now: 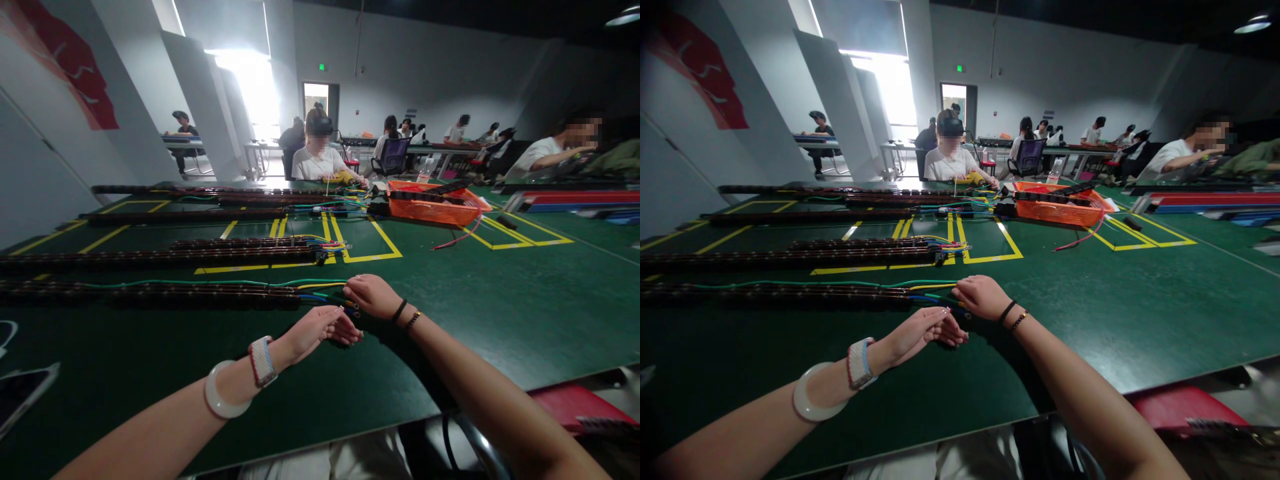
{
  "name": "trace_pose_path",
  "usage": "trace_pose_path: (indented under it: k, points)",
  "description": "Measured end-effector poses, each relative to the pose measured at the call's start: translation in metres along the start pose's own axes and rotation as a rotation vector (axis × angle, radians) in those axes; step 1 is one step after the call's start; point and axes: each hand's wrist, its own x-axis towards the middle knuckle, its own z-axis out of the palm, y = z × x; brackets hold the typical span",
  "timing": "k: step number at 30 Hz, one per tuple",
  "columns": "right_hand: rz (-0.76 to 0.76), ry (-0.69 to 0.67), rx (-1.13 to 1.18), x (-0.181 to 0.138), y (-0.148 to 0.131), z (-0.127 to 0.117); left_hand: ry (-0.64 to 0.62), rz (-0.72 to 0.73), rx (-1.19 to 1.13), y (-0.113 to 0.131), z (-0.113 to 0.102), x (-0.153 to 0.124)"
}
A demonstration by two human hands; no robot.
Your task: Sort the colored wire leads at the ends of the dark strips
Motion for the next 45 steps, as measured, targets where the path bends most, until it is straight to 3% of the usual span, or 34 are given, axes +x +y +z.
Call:
trace_pose_path:
  k: [4, 9, 28, 40, 45]
  points:
    - [0.215, 0.169, 0.089, 0.003, 0.015, 0.006, -0.014, 0.003, -0.001, 0.000, 0.000, -0.001]
    - [0.333, 0.137, 0.108, 0.007, 0.021, 0.021, -0.001, -0.003, -0.011, 0.002, 0.002, 0.000]
    - [0.195, -0.026, 0.190, 0.018, 0.000, 0.029, -0.009, -0.010, 0.023, 0.003, 0.004, 0.000]
    - [0.188, -0.116, 0.103, 0.021, -0.007, 0.028, 0.009, -0.014, 0.037, 0.001, 0.003, 0.000]
    - [0.200, -0.110, 0.192, 0.019, -0.008, 0.026, 0.009, -0.007, 0.044, -0.001, 0.002, 0.002]
